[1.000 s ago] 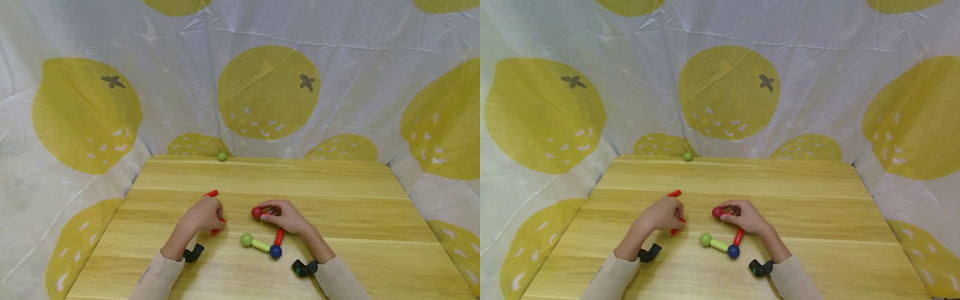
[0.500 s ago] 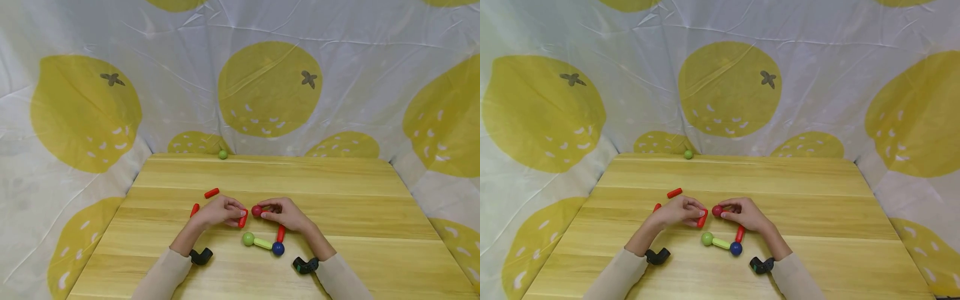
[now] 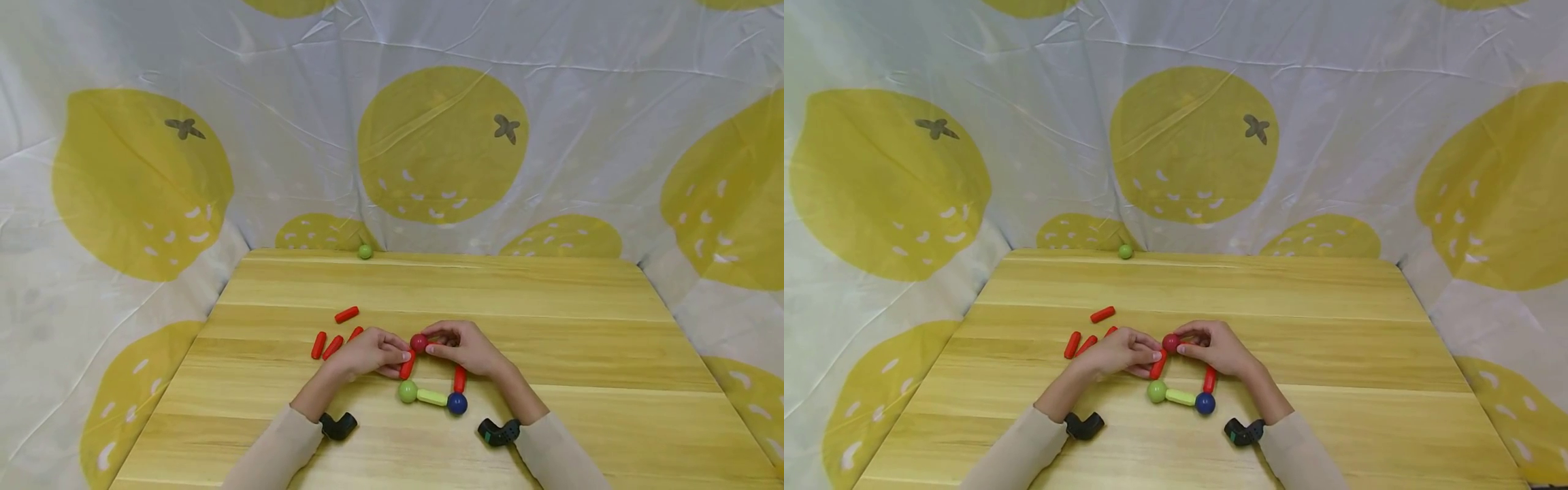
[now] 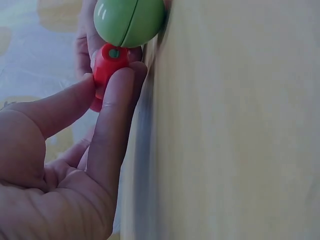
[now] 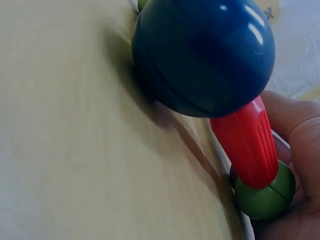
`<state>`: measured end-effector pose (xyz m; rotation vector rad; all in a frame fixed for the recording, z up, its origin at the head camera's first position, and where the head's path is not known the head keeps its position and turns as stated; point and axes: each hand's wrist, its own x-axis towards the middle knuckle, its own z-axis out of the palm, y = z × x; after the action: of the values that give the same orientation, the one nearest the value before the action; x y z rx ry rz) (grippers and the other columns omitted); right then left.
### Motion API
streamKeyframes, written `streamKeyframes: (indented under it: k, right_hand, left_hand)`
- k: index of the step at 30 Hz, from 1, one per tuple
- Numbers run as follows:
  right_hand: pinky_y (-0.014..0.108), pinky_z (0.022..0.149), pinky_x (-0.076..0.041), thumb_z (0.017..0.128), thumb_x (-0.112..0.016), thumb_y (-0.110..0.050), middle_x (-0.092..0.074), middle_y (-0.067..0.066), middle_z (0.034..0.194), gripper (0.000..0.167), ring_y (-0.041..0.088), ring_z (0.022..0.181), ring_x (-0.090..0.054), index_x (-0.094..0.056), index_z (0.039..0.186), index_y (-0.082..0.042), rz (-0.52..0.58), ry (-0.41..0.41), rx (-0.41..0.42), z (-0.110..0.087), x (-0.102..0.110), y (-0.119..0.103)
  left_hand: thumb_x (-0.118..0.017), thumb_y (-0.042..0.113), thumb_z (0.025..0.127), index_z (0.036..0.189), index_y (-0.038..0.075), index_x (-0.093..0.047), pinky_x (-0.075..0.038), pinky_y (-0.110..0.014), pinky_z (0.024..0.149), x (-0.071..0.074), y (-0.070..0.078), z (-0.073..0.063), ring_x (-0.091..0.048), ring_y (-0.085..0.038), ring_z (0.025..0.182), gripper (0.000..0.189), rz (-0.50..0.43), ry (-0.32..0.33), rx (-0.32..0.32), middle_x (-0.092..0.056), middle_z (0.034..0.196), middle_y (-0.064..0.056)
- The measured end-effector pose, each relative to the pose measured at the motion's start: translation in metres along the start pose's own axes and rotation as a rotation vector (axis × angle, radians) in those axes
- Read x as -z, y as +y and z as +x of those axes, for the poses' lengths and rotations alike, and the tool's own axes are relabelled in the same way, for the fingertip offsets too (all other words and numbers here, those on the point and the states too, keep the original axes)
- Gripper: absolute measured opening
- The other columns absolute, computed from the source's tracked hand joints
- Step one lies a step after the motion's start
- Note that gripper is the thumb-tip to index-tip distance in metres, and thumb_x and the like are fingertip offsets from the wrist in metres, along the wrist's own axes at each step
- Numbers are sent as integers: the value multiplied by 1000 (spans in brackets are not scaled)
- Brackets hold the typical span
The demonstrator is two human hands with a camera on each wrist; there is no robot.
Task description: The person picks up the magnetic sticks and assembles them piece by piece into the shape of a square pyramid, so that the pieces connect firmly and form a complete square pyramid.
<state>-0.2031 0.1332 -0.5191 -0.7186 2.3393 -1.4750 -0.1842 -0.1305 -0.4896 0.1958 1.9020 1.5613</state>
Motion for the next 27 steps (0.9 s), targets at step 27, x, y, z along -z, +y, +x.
streamKeyframes:
  k: [27]
  right_hand:
    - [49,100,-55,93,-79,-27,-71,-11,120,21,12,115,-66,-75,113,-21,-252,338,129,-70,5,-18]
  left_hand:
    - [-69,11,100,145,12,-55,-64,-38,80,0,-10,5,-74,-21,92,47,-88,-47,-12,-73,104,-14]
